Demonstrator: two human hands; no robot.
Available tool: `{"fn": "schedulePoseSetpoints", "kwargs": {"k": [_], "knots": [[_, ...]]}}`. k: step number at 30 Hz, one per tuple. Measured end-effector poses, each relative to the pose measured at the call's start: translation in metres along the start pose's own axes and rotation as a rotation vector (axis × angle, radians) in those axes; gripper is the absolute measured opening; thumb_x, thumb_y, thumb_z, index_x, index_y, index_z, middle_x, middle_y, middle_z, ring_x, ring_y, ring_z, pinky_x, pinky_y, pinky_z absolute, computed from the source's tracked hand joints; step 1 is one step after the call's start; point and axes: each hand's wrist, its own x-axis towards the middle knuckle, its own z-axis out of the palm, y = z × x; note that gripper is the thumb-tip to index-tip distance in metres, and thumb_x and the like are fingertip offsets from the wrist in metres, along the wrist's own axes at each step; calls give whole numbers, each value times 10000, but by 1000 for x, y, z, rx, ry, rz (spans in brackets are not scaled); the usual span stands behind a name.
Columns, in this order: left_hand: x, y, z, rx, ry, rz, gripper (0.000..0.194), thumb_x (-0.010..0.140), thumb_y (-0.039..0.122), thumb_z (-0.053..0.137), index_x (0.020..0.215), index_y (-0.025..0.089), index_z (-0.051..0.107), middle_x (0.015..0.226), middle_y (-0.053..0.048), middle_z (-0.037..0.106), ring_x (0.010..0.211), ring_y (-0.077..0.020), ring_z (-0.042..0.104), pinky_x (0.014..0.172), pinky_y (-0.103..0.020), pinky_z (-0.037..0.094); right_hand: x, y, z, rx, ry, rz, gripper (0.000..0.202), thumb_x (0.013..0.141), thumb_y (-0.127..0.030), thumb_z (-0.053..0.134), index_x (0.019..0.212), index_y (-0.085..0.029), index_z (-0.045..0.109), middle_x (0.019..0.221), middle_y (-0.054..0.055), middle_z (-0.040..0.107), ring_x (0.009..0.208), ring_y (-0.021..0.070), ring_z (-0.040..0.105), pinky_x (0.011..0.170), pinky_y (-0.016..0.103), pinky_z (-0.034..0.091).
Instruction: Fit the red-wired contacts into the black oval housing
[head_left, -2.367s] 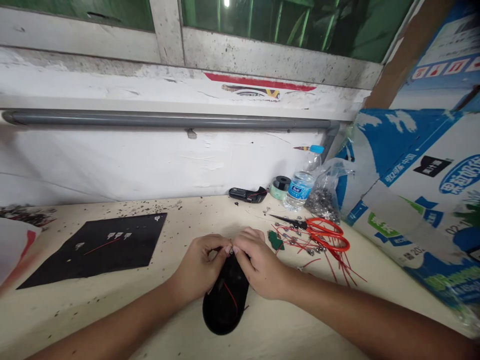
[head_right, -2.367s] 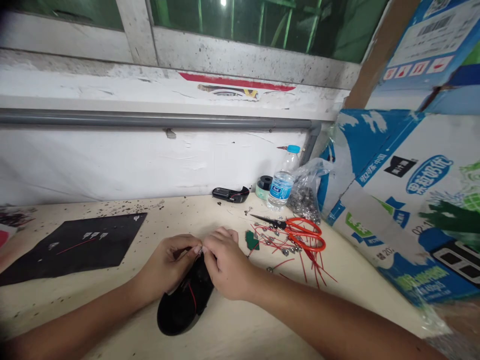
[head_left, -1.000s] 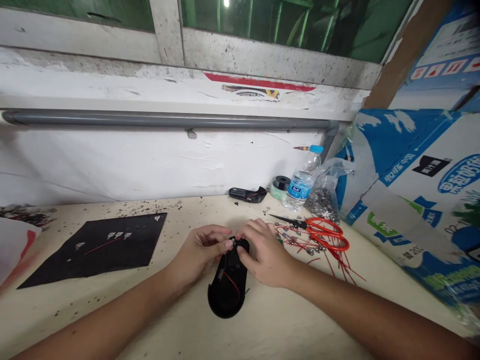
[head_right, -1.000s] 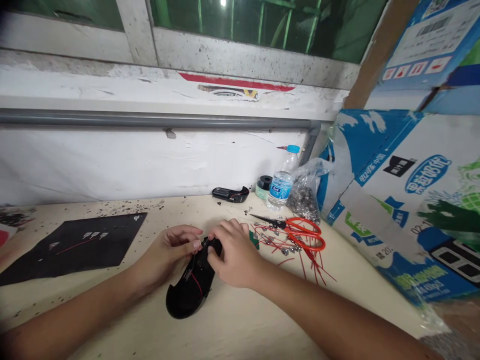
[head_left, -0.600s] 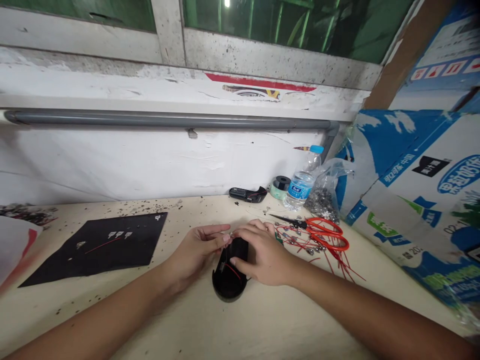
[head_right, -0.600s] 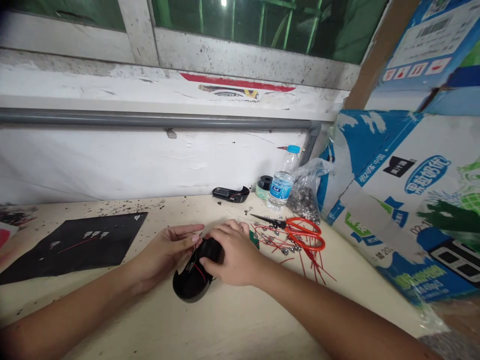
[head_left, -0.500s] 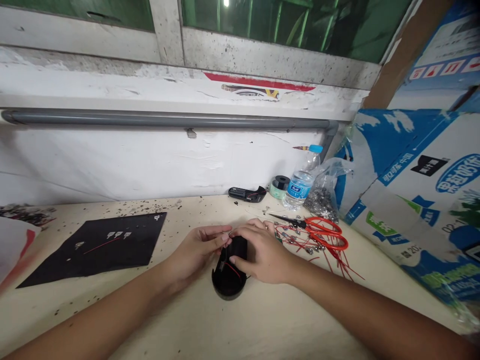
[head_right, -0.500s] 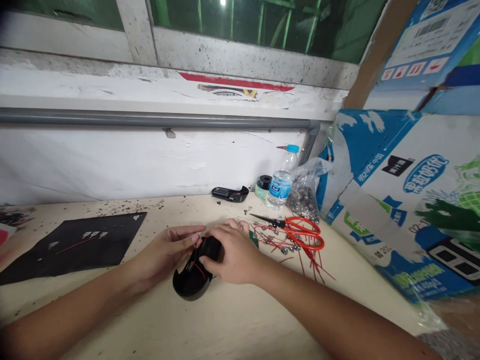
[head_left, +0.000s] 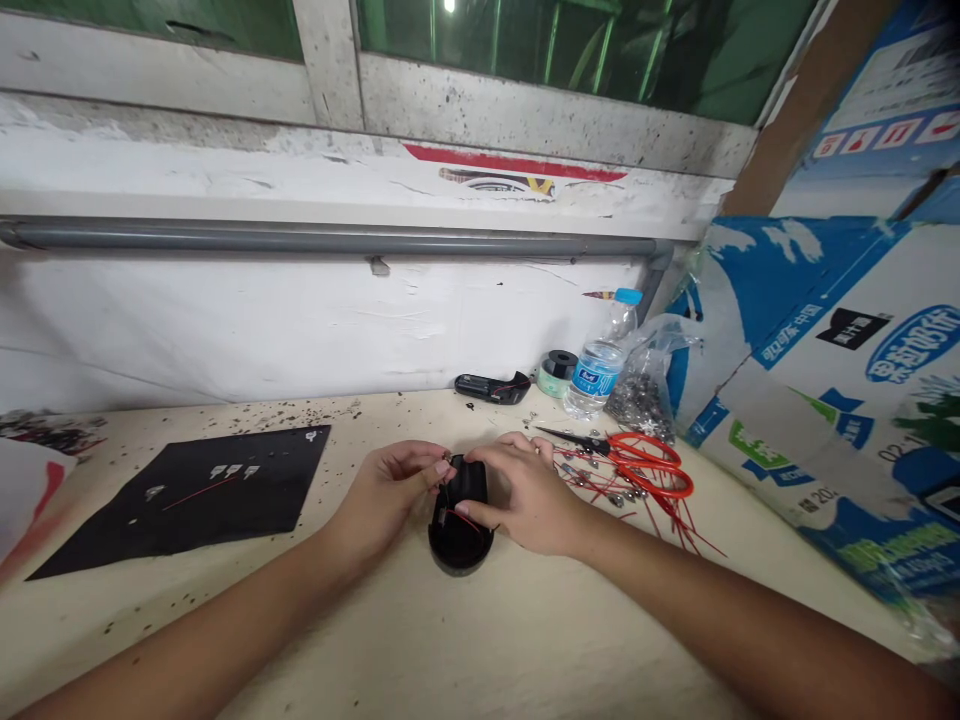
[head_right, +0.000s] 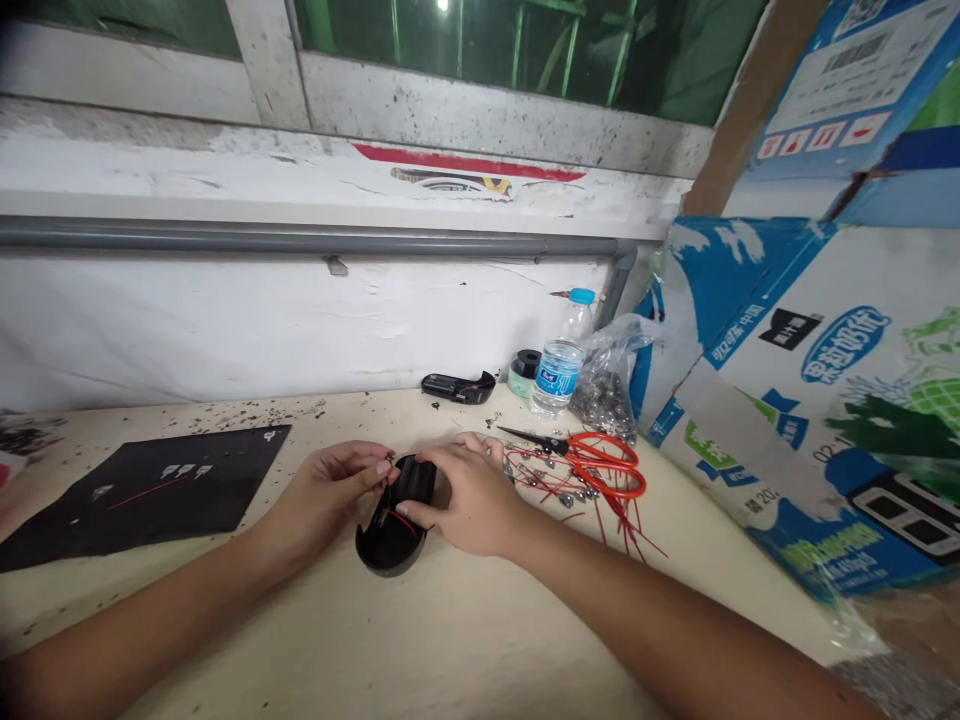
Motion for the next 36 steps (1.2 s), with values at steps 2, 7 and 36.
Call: {"fn": "schedulePoseSetpoints", "kwargs": {"k": [2,7,36], "knots": [[-1,-1,1,136,30,80,208,740,335,833,865,184,764,808,-39,744,749,-165,650,697,-277,505,0,0,0,4,4,2,466,767,-500,780,1158,-293,633,1084,21,708,1096,277,535,898,434,292],[-6,2,3,395,56,223,175,823,369,737,879,209,780,913,-55,765,873,-221,677,784,-337,519,-1,-1,-1,25,34,11,442,743,-427,803,1130,-283,643,1057,25,716,1076,279,549,893,433,292],[2,29,-4,907,-373,214,241,975,284,423,908,223,646,981,-37,631,1008,-217,576,871,-339,456,-1,-9,0,-7,95,14,419,743,-400,789,1113,-278,636,1140,20,697,1121,275,516,946,444,273]]}}
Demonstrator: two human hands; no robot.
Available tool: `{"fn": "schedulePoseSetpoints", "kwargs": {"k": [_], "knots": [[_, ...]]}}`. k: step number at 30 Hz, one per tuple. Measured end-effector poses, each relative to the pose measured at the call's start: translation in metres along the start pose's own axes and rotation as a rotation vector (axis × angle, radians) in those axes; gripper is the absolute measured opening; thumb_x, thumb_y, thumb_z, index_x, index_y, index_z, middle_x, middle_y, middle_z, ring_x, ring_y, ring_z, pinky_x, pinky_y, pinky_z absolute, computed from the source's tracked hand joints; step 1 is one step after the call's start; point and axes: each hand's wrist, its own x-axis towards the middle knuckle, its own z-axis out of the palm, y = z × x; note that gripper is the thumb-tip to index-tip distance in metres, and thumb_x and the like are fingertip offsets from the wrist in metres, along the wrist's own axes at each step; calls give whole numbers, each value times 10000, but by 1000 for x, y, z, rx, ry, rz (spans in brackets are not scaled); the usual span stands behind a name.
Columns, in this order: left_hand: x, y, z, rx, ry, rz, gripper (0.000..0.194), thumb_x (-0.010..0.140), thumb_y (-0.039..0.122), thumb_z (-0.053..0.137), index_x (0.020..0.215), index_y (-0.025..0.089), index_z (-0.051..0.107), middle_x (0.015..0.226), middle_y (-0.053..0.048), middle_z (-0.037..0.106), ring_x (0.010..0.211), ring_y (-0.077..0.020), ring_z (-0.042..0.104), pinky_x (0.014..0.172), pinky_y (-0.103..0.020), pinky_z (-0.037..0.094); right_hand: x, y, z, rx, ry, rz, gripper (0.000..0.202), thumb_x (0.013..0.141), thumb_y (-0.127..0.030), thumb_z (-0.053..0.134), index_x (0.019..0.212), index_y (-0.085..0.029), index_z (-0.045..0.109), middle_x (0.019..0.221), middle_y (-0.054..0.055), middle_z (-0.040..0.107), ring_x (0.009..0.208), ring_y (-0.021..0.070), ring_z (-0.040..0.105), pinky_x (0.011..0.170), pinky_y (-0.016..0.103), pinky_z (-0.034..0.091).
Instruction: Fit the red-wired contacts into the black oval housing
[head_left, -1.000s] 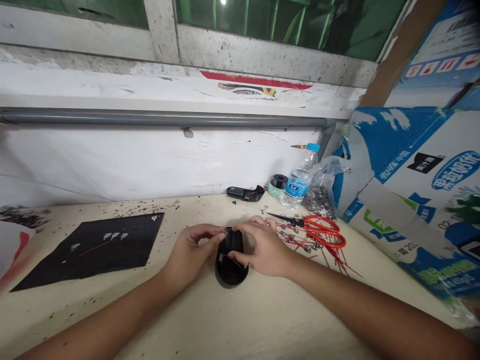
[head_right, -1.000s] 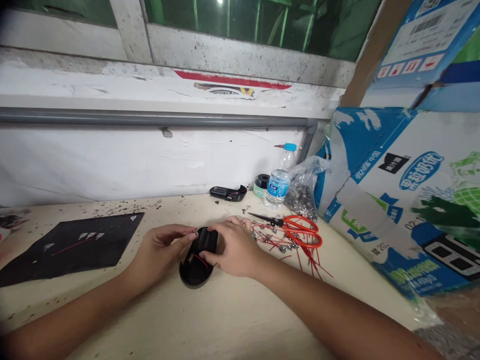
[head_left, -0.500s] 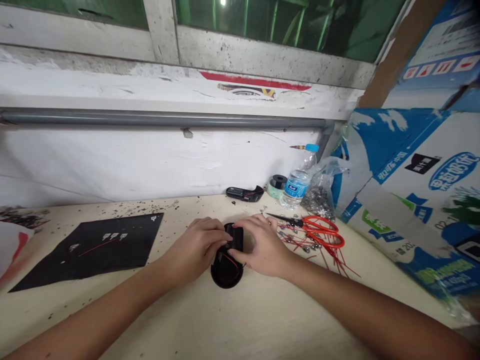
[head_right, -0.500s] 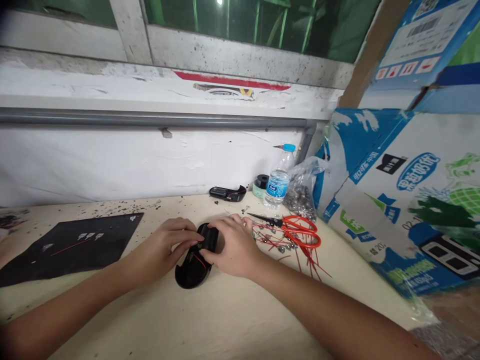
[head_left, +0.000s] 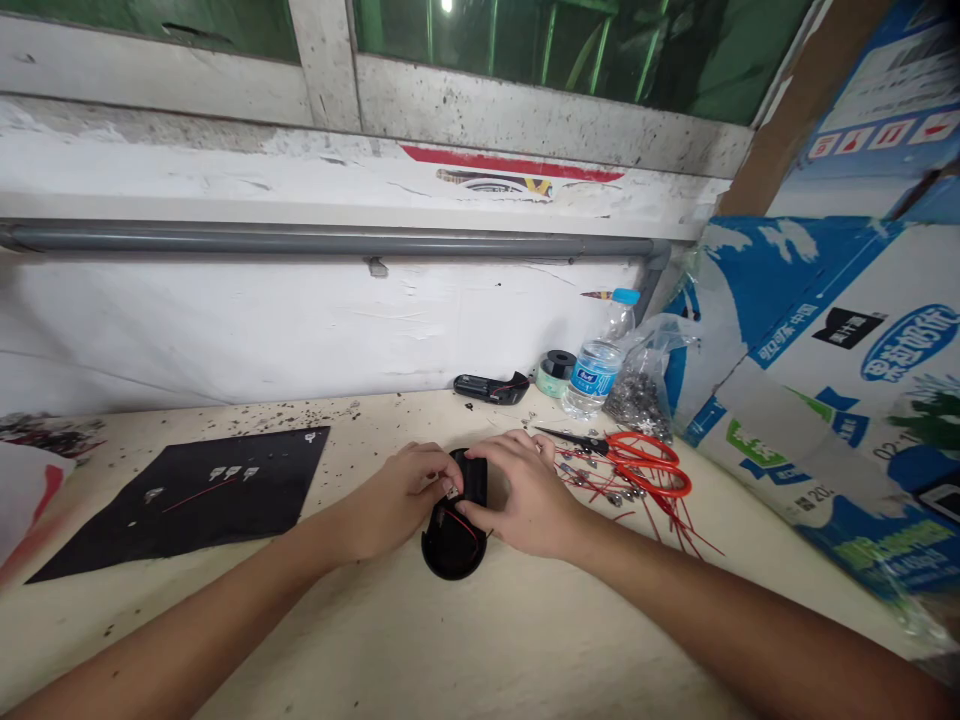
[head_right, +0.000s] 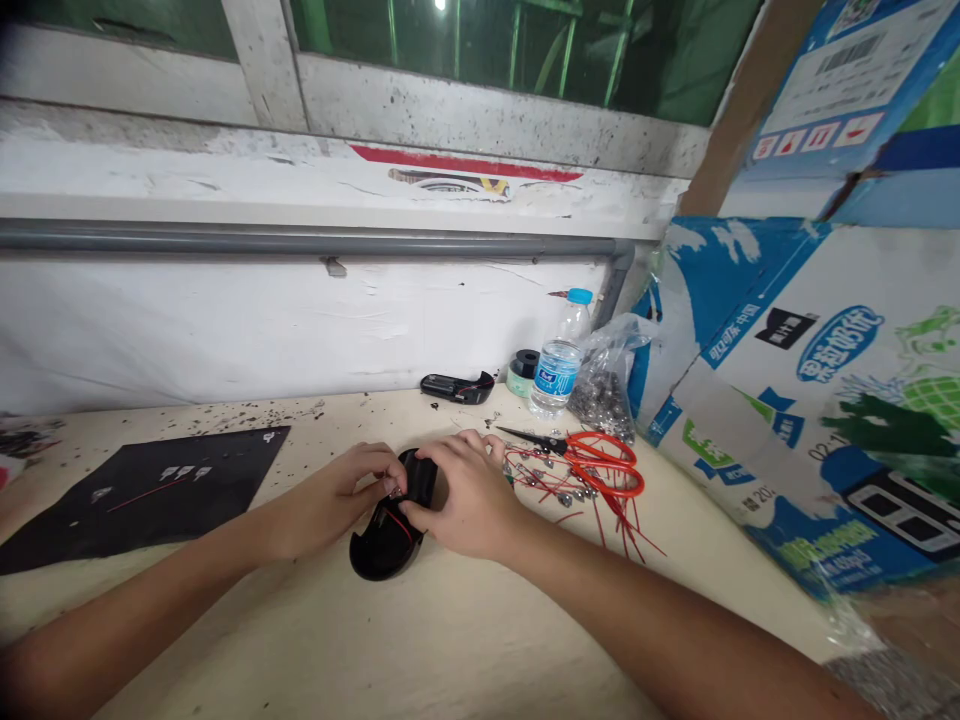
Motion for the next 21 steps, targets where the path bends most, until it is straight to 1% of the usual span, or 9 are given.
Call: {"fn": "schedulePoseSetpoints", "kwargs": {"k": [4,8,12,15,18,21], "knots": [[-1,2,0,103,-23,66,254,984,246,410,889,221,644,959,-30,643,974,-207,575,873,-339,435,0,-1,-1,-6,-12,-11,421,752,-402,779,1125,-275,632,1152,25,696,1120,276,513,950,447,273],[-2,5,-1,197,22,60,195,987,245,430,1016,236,623,1014,-32,657,987,-212,566,912,-371,404,0,-1,-1,-11,-21,-8,393,765,-410,768,1111,-275,639,1136,30,698,1106,278,515,938,452,276],[-4,11,-3,238,12,94,173,983,220,447,938,222,614,984,-27,653,971,-205,574,958,-395,372,0,-1,0,-8,-15,-11,392,778,-415,760,1121,-272,635,1144,31,692,1113,275,514,945,452,275],[-3,13,-6,257,1,131,141,963,230,514,943,228,654,976,-26,667,944,-204,600,972,-408,354,-1,0,0,-4,-9,-17,383,795,-429,745,1126,-273,630,1155,30,691,1121,273,513,955,452,272],[-1,12,-8,250,-21,149,126,938,242,579,947,247,704,961,-19,694,920,-201,625,944,-390,364,-1,1,0,2,-5,-22,390,801,-440,743,1135,-278,625,1158,21,693,1130,270,514,960,451,268],[1,6,-8,168,-18,96,153,939,269,577,912,254,727,920,-11,714,857,-188,636,843,-336,416,-1,2,1,2,-10,-19,410,780,-428,763,1136,-279,625,1154,21,694,1134,274,514,965,455,265]]}}
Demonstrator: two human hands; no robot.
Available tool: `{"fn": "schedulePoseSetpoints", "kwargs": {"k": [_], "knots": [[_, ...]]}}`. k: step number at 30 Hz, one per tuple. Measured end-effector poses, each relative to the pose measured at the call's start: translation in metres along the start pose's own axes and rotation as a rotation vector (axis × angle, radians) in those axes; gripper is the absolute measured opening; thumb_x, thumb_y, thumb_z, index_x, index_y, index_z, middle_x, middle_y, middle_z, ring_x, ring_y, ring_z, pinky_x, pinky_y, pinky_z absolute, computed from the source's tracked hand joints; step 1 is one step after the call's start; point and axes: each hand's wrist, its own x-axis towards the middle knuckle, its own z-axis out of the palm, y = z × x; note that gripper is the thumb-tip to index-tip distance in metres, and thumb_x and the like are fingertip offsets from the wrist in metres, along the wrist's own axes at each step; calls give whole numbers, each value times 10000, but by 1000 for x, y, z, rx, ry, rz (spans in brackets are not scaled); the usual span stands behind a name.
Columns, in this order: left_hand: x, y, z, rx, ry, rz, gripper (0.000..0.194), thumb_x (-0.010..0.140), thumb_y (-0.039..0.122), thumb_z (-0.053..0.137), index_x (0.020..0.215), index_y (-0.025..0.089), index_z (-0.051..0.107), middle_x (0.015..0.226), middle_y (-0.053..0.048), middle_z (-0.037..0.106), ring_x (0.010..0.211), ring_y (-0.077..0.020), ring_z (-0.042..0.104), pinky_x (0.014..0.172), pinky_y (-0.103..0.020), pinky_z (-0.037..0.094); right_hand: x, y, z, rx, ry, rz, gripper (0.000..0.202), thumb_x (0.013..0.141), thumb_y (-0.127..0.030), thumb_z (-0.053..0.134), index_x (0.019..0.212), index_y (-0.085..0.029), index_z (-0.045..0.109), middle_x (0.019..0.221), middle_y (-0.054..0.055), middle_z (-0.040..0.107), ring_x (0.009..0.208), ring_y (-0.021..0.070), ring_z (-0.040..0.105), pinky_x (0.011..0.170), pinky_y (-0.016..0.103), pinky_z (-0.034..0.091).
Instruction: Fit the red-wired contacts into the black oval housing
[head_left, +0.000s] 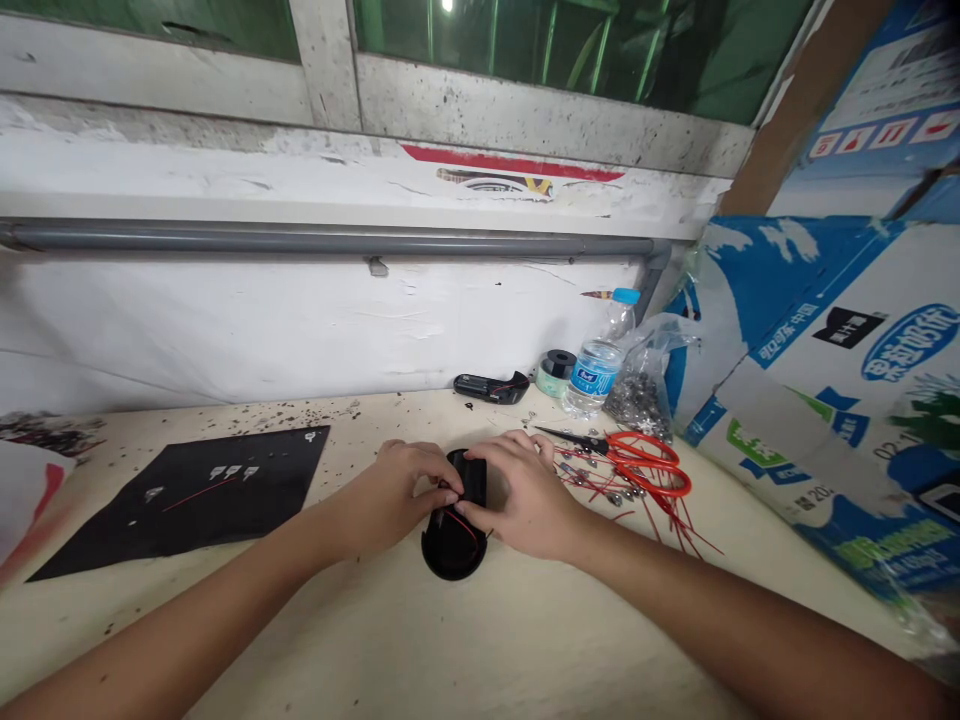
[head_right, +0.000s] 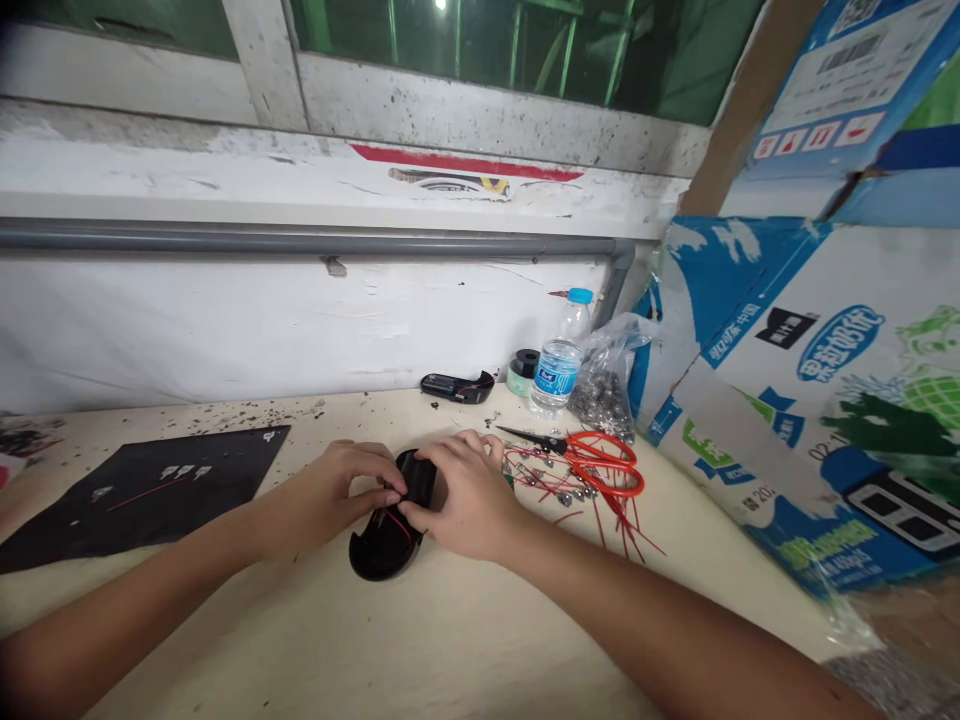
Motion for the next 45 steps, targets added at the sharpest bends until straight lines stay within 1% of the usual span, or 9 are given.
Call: {"fn": "schedulePoseSetpoints", "kwargs": {"k": [4,9,12,18,21,26,34,39,45], "knots": [[0,-5,3,-114,15,-75,206,952,301,534,910,244,728,968,-26,710,872,-189,632,765,-299,445,0,0,0,4,1,8,408,776,-424,770,1129,-279,625,1158,20,693,1135,275,515,967,454,262],[1,-5,4,-91,39,-79,201,955,276,506,944,244,705,943,-17,711,850,-185,623,763,-302,431,0,-2,0,-3,-22,10,398,781,-420,767,1129,-281,631,1156,23,692,1137,272,513,964,447,260],[1,-3,3,-83,16,-84,204,959,284,493,896,230,679,905,-12,702,830,-185,613,767,-307,420,0,-2,0,-7,-32,11,383,782,-425,765,1113,-278,639,1150,28,693,1141,277,510,969,451,257],[-1,0,3,97,-11,-2,246,985,198,420,892,224,647,920,-17,671,931,-204,578,908,-370,340,0,-3,-1,2,-20,-8,360,776,-410,770,1081,-262,646,1137,30,695,1127,273,520,978,452,254],[-2,4,3,183,-14,40,264,977,160,397,898,216,643,920,-30,657,916,-214,563,909,-387,321,0,-4,-1,4,-18,-13,346,767,-397,776,1061,-260,657,1141,35,694,1125,274,522,977,451,260],[-1,9,1,312,-7,119,255,972,154,422,871,210,650,907,-33,641,879,-209,550,897,-391,293,0,-4,1,-8,7,-14,373,740,-396,786,1065,-254,668,1135,39,700,1114,274,533,985,453,265],[-3,5,2,369,-33,246,278,1003,158,430,883,196,678,910,-42,638,878,-196,572,922,-391,278,1,-4,3,-3,24,-14,372,715,-382,801,1037,-243,677,1107,33,703,1099,268,545,979,445,260],[-3,5,1,346,-33,243,245,993,165,464,879,196,679,908,-43,663,874,-200,589,923,-391,292,1,-4,3,3,32,-6,382,710,-399,804,1040,-251,683,1097,26,711,1089,268,548,983,450,251],[-2,11,-2,338,-98,263,271,974,104,464,829,177,680,872,-52,659,856,-205,578,886,-384,340,0,-5,3,10,36,-3,404,692,-402,814,1047,-251,691,1100,17,710,1102,262,548,992,448,240]]}}
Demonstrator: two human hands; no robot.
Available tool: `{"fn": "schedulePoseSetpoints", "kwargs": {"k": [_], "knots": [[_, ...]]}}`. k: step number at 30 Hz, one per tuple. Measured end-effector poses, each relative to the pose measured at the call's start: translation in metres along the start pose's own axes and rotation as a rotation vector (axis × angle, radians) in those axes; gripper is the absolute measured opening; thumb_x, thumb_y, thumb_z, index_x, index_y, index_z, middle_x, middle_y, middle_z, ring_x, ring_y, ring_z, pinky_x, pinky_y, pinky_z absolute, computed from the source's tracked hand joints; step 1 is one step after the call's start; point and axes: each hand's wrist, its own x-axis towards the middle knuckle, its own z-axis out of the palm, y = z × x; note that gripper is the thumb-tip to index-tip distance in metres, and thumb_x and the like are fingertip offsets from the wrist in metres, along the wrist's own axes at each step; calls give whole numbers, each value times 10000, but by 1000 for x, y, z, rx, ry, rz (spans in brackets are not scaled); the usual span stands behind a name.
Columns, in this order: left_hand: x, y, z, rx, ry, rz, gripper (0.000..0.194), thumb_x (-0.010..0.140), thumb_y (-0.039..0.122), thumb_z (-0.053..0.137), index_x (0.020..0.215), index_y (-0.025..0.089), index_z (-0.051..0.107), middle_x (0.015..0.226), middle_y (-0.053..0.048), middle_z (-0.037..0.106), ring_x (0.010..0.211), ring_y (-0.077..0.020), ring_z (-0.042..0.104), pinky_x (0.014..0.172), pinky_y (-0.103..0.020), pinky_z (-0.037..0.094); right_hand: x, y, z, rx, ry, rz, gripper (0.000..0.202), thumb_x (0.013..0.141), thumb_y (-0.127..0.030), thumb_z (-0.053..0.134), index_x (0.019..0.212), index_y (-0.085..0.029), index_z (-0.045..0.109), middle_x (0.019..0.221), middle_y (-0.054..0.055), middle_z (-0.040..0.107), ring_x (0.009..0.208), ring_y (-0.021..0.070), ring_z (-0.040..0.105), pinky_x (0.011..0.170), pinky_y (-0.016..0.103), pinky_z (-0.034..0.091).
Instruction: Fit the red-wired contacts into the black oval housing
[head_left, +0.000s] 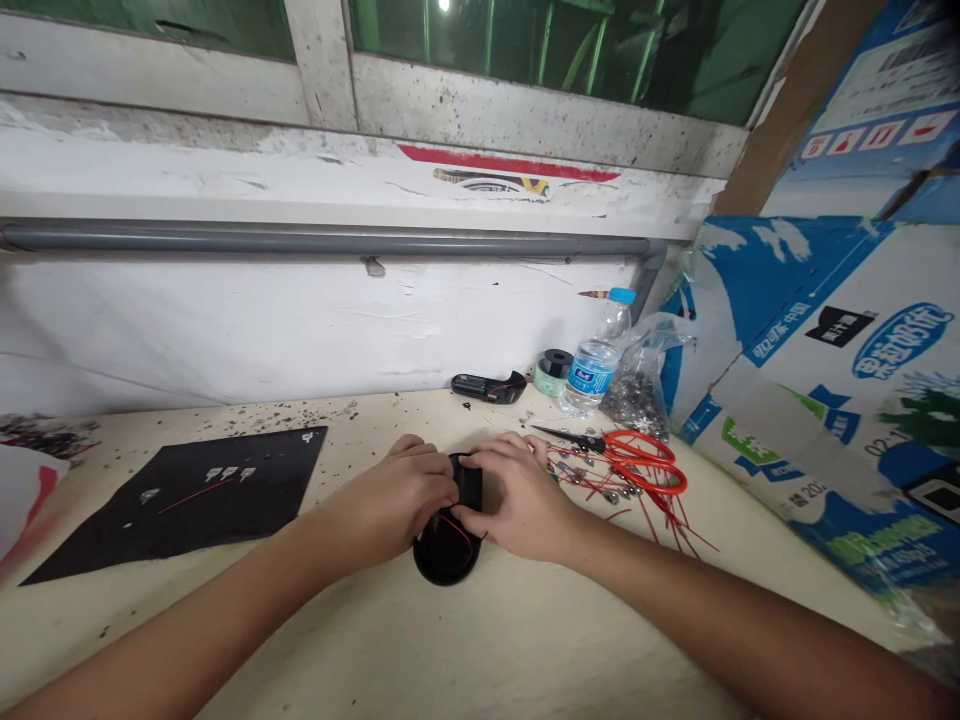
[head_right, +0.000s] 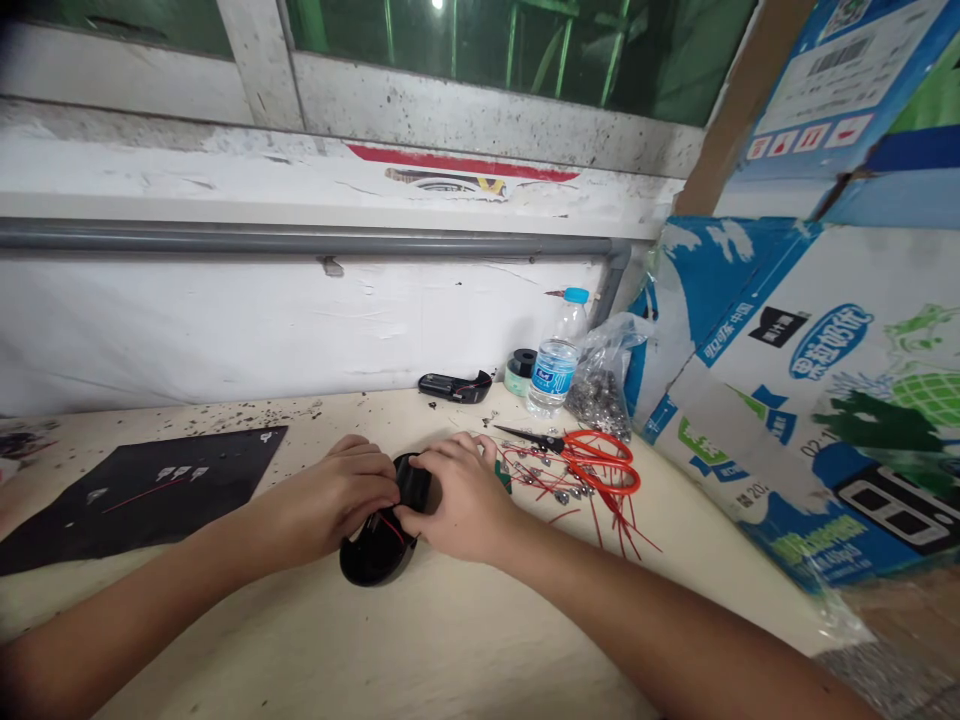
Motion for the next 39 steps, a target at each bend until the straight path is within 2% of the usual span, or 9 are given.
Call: {"fn": "schedulePoseSetpoints", "kwargs": {"k": [9,14,18,21,24,27,32,35,39], "knots": [[1,0,3,-60,-1,-6,255,935,65,483,821,161,690,869,-82,655,863,-223,587,770,-336,440,2,-4,1,46,-10,21,355,648,-324,818,981,-244,724,1088,20,716,1075,251,594,950,417,285],[-2,-9,12,-196,119,-61,174,952,125,518,935,168,686,915,-65,681,859,-192,608,748,-302,461,3,-2,1,62,16,14,291,672,-298,799,952,-251,733,1097,29,725,1045,245,635,957,424,314],[-3,-16,19,-275,164,-110,161,963,169,526,917,173,681,861,-42,676,784,-159,599,706,-280,458,4,3,3,52,46,16,298,660,-292,808,943,-228,740,1085,68,729,1051,270,638,970,443,338],[-3,-15,19,-240,171,-52,196,973,166,501,902,163,683,873,-59,681,829,-177,598,736,-293,460,4,3,4,49,52,18,300,648,-294,818,929,-220,746,1084,78,730,1058,279,639,966,445,356],[-2,-10,14,-154,125,29,248,977,135,464,868,150,687,845,-76,677,841,-202,592,745,-319,451,4,0,2,61,55,12,335,627,-277,827,945,-206,750,1081,81,731,1043,274,647,962,439,370],[-2,-7,10,-122,87,40,259,963,109,463,838,145,687,823,-79,678,820,-209,596,718,-322,443,4,-2,1,71,51,8,299,628,-270,819,915,-212,761,1068,75,731,1018,267,654,952,439,385],[-2,-6,7,-206,109,-36,233,931,106,519,793,156,699,828,-64,707,799,-187,622,704,-295,453,3,-4,2,73,61,23,316,614,-286,831,918,-218,774,1056,81,726,1013,281,649,949,459,413],[-2,-9,4,-256,97,-78,199,927,140,556,853,173,738,832,-52,724,788,-178,637,697,-285,459,2,-3,2,83,86,22,351,614,-298,835,949,-213,773,1056,89,719,1020,289,648,961,478,431],[0,-15,3,-406,78,-231,143,898,191,627,868,209,765,826,-19,747,737,-152,650,657,-250,469,3,-1,3,172,87,25,355,645,-274,816,990,-212,760,1080,88,697,1038,270,649,975,459,475]]}}
